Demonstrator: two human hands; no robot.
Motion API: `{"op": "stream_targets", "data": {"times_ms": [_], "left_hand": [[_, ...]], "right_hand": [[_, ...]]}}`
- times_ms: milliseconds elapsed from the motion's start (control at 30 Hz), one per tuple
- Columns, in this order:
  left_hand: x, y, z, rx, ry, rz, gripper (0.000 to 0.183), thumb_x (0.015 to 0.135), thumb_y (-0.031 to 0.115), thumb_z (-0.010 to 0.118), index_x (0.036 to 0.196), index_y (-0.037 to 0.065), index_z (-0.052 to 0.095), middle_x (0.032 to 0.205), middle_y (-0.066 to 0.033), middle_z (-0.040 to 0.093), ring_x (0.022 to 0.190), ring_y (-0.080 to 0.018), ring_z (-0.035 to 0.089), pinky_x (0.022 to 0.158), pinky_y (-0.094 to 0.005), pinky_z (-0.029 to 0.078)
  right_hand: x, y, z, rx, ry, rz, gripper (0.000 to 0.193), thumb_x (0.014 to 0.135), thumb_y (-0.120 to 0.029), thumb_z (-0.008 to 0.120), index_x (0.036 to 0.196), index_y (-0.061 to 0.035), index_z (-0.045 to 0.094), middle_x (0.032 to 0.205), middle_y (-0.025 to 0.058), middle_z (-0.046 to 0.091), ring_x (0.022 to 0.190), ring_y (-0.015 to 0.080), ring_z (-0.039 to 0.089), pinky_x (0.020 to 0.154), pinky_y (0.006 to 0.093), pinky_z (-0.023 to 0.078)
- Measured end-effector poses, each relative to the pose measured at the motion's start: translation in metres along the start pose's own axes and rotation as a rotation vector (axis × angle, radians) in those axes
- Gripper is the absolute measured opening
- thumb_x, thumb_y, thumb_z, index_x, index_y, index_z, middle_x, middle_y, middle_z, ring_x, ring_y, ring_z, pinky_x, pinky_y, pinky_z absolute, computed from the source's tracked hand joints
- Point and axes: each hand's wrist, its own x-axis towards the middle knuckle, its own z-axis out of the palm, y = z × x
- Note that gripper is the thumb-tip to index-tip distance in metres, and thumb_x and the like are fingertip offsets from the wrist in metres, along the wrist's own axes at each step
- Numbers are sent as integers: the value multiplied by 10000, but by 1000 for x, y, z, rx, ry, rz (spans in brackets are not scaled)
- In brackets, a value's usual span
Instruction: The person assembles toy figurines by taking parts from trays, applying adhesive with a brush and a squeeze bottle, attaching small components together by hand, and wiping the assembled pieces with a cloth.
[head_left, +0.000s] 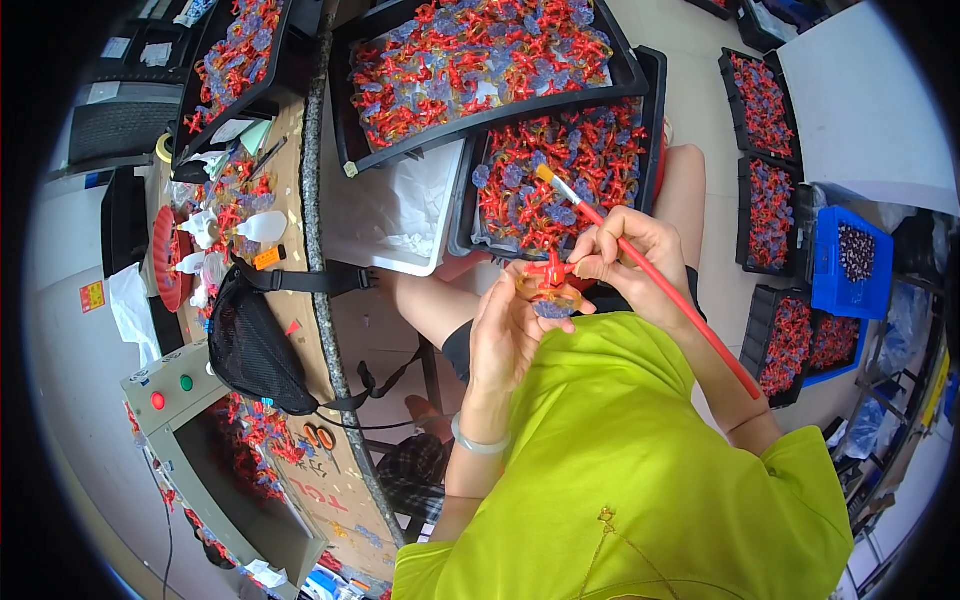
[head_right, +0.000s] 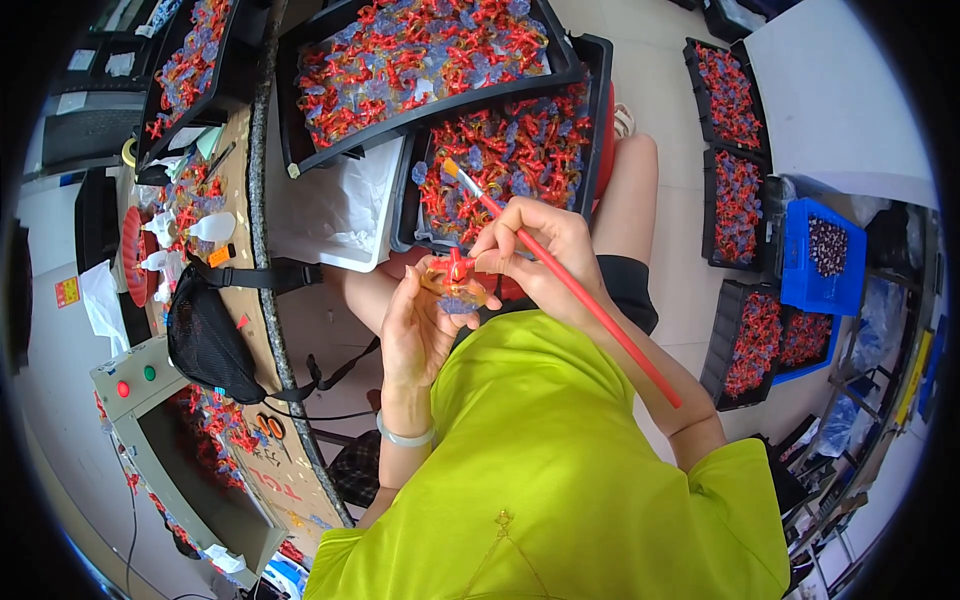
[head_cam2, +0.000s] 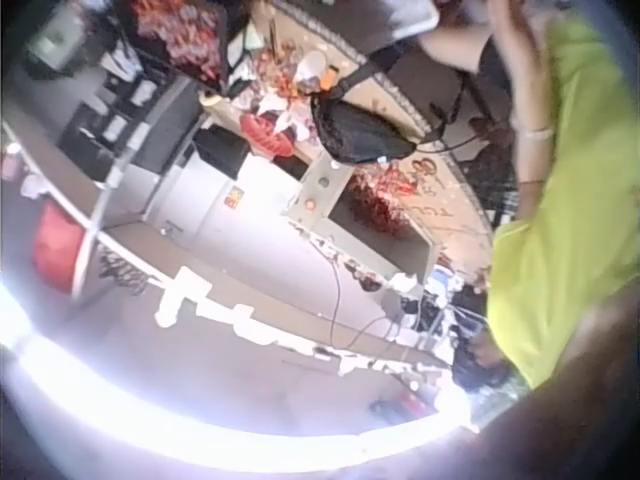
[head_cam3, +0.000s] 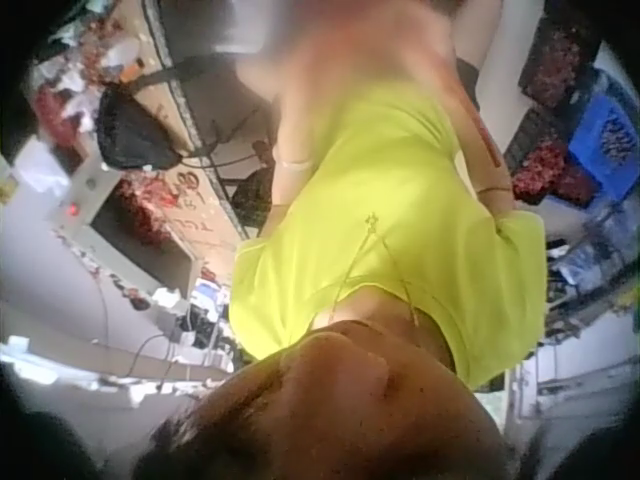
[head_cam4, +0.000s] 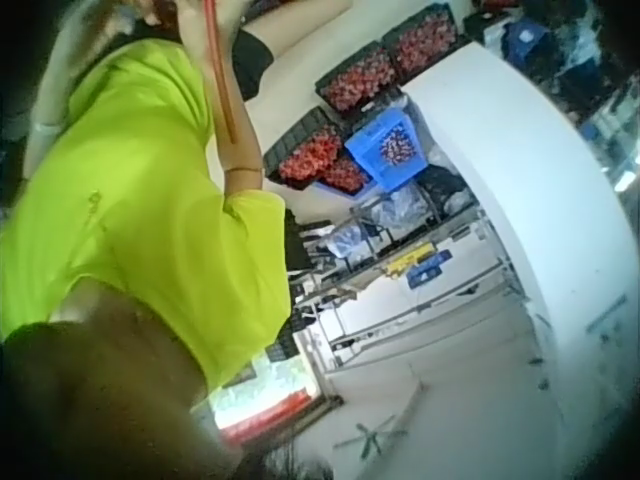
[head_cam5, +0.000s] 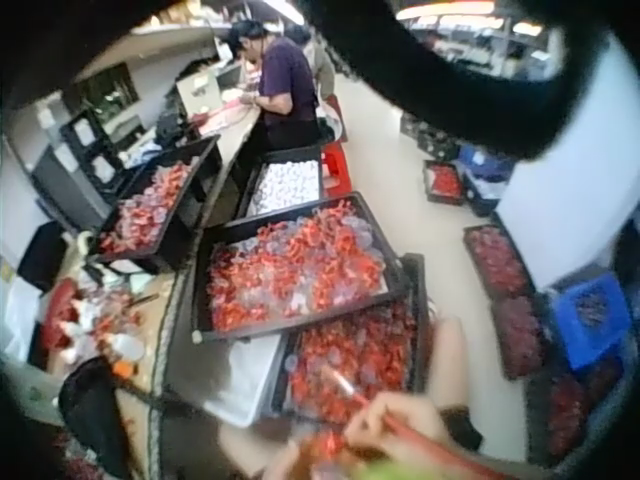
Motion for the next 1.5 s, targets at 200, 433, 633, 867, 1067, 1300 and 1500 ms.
{"op": "stream_targets", "data": {"times_ms": [200, 433, 633, 867, 1067, 1300, 1500], "left_hand": [[1, 5, 9, 120, -22, 7, 500, 899, 164, 482, 1305, -90, 337, 1107, -261, 584, 906, -377, 654, 739, -342, 563], [2, 2, 5, 115, -28, 27, 492, 910, 176, 499, 1299, -84, 344, 1099, -268, 583, 896, -378, 655, 728, -338, 562], [3, -5, -6, -39, -109, -8, 470, 942, 174, 454, 1325, -68, 329, 1067, -278, 584, 902, -387, 650, 683, -304, 562], [2, -7, -4, -203, -124, -119, 532, 953, 141, 395, 1424, -37, 221, 1074, -331, 574, 906, -402, 646, 646, -288, 563], [0, -11, -7, -288, -179, -160, 534, 937, 92, 356, 1435, -24, 201, 1119, -385, 539, 895, -412, 647, 640, -295, 563], [1, -11, -6, -293, -188, -158, 521, 939, 82, 346, 1429, -23, 205, 1119, -396, 532, 900, -418, 644, 658, -305, 564], [6, -12, -7, -144, -155, -130, 486, 988, 145, 371, 1434, 16, 225, 1144, -364, 538, 919, -384, 649, 695, -310, 564]], "right_hand": [[2, 3, -4, 79, 29, 40, 252, 797, 83, 665, 722, -37, 456, 844, 113, 635, 786, 119, 616, 700, 250, 521], [1, -3, -3, 51, 14, 9, 249, 804, 81, 657, 725, -38, 454, 846, 126, 632, 787, 136, 628, 686, 261, 535], [0, -13, 6, 245, 26, 86, 257, 796, 78, 668, 723, -50, 457, 854, 134, 635, 762, 149, 630, 646, 266, 535], [4, -9, 7, 22, 57, -23, 247, 797, 38, 693, 728, -40, 469, 834, 111, 630, 768, 152, 642, 701, 257, 527], [5, -3, 6, -38, 53, -46, 249, 779, 39, 707, 717, -36, 478, 811, 84, 617, 812, 141, 642, 724, 259, 525], [6, -4, 5, -32, 59, -33, 248, 773, 49, 705, 712, -36, 481, 788, 70, 604, 822, 133, 638, 734, 263, 526], [7, -5, -1, -10, 73, -17, 202, 794, 53, 678, 744, -30, 501, 871, 104, 643, 840, 123, 627, 759, 262, 520]]}}
